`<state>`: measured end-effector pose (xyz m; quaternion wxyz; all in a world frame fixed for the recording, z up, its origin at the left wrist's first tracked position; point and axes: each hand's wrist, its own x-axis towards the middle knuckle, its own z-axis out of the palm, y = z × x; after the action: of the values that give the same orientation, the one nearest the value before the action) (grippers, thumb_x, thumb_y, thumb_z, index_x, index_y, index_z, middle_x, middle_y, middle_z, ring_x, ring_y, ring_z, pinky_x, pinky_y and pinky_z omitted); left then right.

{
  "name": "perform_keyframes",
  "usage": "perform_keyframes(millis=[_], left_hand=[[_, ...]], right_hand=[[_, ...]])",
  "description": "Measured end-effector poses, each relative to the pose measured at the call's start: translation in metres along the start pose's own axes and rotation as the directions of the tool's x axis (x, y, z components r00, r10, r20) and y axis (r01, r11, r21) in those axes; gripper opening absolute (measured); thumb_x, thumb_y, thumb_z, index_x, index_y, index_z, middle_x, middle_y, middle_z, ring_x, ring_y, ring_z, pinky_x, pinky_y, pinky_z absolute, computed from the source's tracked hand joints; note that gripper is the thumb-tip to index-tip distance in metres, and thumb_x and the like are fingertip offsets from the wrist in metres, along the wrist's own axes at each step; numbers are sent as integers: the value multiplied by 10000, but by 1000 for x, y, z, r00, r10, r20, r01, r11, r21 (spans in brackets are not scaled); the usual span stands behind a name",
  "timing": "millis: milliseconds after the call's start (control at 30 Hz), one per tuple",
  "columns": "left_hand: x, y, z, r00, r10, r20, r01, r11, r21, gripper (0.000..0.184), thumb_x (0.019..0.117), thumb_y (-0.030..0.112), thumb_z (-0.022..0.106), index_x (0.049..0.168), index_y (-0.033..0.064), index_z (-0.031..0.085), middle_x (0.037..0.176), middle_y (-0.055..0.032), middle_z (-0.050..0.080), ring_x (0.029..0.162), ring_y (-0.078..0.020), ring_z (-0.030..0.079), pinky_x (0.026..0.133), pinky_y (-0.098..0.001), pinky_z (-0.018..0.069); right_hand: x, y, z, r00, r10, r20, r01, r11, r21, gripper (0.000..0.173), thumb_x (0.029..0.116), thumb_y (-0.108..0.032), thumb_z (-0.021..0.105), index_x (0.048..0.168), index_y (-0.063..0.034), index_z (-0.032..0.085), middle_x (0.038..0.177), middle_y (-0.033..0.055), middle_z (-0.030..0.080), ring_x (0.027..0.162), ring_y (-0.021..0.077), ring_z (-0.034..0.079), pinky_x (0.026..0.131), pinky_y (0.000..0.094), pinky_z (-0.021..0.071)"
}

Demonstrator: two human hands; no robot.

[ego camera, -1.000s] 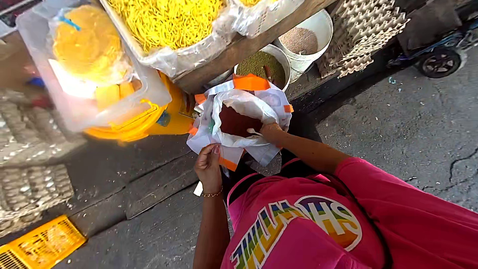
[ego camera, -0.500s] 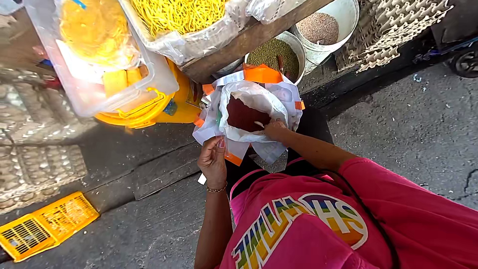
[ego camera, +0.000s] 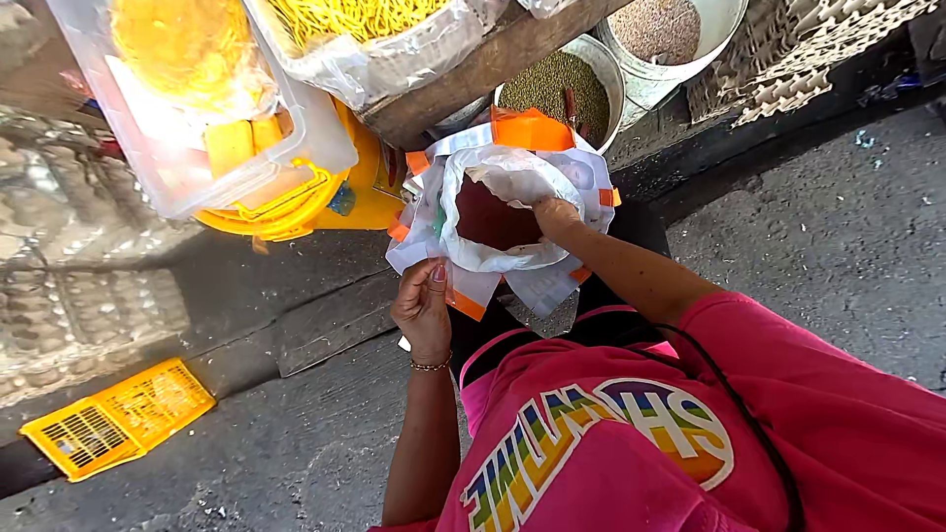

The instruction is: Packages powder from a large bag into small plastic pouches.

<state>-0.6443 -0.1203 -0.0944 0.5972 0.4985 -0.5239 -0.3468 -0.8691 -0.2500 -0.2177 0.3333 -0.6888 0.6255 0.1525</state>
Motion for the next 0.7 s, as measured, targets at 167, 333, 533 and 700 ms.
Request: perform_keyframes(millis=[167,333,533,700], left_hand=[[39,17,20,988,136,76,-141,988,61,193,1034,131,605,1181,110,728,1210,15,705,1163,-127,646,1007,-308,537],[64,-17,53,955,200,220,-234,962,141,142,1002,78,632,1069,16,742,1162,-79,724,1169,-175,655,1033,-357,526],[37,-111,50,865,-277,418,20,853,522,200,1017,128,614,1091,5,753,1074,-139,741,1041,-200,702,989,-379,535],[27,-129,40,812,-524,259,190,655,731,261,1059,183,558,1163,27,739,1130,-147,737,1091,-244,694,1021,-440,506]], right_hand=[[10,-2,17,992,-7,127,-5,995,96,273,932,-2,631,1186,91,660,1307,314,608,1251,482,582,990,654,487],[22,11,25,986,-13,167,-29,968,248,311,985,-62,574,1255,67,660,1349,303,599,1318,465,539,1073,640,430],[35,27,33,995,94,-19,-63,793,606,302,997,-77,584,1283,-8,656,1235,244,683,1167,414,659,1018,607,507],[35,18,49,996,85,4,-52,581,812,297,1045,-114,571,1310,10,617,1229,214,690,1057,322,719,949,492,579]])
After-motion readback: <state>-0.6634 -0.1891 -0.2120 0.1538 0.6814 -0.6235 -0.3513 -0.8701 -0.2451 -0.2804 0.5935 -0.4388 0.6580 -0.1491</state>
